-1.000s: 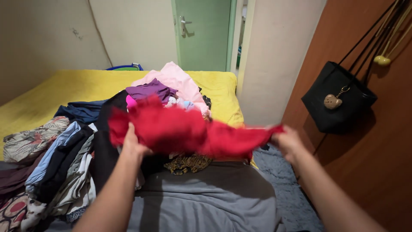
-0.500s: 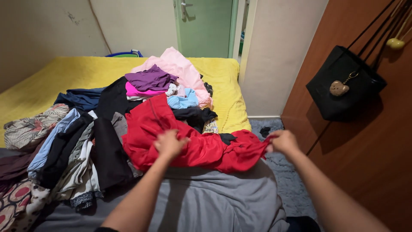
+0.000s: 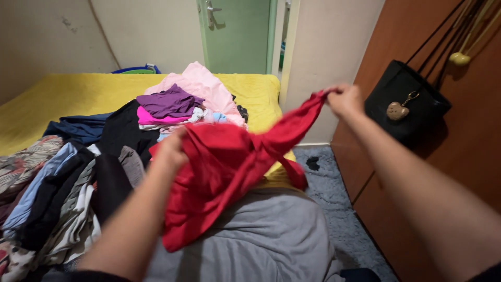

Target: Folding various items of clothing and placing them in a stack on a bed.

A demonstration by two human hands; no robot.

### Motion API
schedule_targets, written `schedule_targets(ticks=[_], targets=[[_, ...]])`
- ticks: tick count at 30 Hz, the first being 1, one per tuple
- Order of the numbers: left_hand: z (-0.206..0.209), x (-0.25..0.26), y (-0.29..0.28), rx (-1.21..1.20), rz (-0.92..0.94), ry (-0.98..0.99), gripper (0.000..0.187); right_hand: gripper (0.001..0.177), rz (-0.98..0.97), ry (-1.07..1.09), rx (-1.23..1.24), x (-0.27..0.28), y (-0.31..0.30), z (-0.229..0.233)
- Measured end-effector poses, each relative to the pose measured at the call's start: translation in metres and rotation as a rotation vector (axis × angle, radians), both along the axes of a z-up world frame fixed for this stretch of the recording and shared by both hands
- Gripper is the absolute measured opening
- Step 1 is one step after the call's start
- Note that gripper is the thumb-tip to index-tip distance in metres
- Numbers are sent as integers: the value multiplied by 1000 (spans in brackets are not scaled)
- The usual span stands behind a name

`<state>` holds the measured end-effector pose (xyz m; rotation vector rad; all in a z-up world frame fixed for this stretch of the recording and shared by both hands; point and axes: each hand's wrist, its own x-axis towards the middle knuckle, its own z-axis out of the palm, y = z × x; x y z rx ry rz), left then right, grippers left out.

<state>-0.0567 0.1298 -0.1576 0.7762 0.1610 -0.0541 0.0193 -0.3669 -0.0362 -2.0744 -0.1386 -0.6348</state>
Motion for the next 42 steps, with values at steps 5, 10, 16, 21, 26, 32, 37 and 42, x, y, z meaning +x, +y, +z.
schedule_targets(ticks=[5,10,16,21,26,32,37,42], targets=[[139,4,44,190,146,-103,43,16,67,3,150,-5,-2,41],[158,11,70,265,206,-222,43,15,15,25,-319,-34,1,39],[179,-39,40,582,10,-26,38,20,-17,-6,-972,-51,-10,50],[164,-49,28,413,-113,-85,39,41,-144,17,-526,-3,-30,12],[96,-23,37,408,19,208,35,65,18,260,-337,-12,34,-86],[140,-55,-7,317,-164,6,27,27,539,776,28,-78,137,-211],[202,-67,-18,153,-339,-431,20,26,624,630,157,-85,173,-196],[223,-46,38,214,95,-348,29,30,253,380,471,-23,128,-125]])
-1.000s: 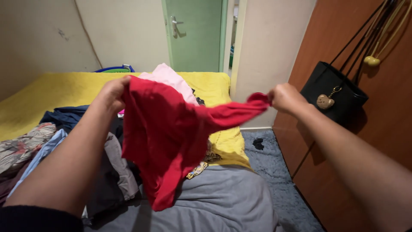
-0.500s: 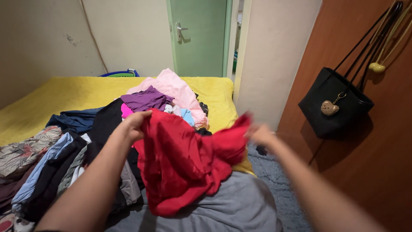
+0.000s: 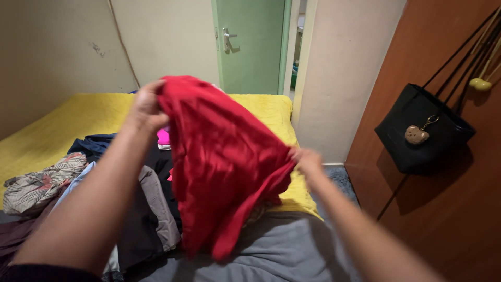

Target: Folding various items of clothing and placing them in a stack on a bed.

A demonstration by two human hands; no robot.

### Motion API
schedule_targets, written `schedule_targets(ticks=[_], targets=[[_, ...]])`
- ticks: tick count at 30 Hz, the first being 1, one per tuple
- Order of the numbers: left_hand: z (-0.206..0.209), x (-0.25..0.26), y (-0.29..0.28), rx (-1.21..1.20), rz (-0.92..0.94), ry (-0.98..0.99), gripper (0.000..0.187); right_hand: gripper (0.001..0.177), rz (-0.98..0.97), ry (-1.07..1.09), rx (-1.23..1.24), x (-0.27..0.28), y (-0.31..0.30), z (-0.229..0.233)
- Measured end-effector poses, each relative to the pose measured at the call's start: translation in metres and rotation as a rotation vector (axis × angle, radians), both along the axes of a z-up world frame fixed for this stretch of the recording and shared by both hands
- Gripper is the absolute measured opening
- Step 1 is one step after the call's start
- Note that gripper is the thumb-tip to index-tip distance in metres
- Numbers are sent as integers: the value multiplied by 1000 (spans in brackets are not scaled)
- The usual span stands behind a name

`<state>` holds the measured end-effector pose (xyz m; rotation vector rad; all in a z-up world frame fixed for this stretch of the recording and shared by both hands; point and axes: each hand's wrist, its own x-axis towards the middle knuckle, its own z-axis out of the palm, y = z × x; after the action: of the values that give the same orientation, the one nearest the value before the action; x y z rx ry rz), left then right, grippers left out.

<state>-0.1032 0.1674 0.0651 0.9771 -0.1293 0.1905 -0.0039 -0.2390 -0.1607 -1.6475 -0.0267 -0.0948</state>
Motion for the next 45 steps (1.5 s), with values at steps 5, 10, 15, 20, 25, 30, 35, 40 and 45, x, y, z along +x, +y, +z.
schedule_targets(ticks=[5,10,15,20,25,30,35,40,45], targets=[[5,2,83,-192,193,-104,20,36,-193,-78,189,50,-115,112],[-23,-39,112,-231,165,-315,26,38,-318,-208,371,35,-163,144],[-92,-71,96,469,280,458,39,18,-235,352,527,50,-192,32],[-202,-59,78,1372,-154,613,53,19,-156,721,377,-6,-160,-52],[-271,-38,73,1645,-243,636,50,16,-68,866,450,4,-188,-130],[-244,-54,50,855,-80,885,39,18,-337,602,305,-2,-205,-125],[-251,-66,39,802,-367,801,45,18,-211,655,-191,-63,-162,-76],[-286,-66,6,1198,-649,976,59,36,79,440,-604,-9,-169,-173],[-349,-45,-44,1329,-377,909,70,44,168,158,-1274,-36,-120,-139]])
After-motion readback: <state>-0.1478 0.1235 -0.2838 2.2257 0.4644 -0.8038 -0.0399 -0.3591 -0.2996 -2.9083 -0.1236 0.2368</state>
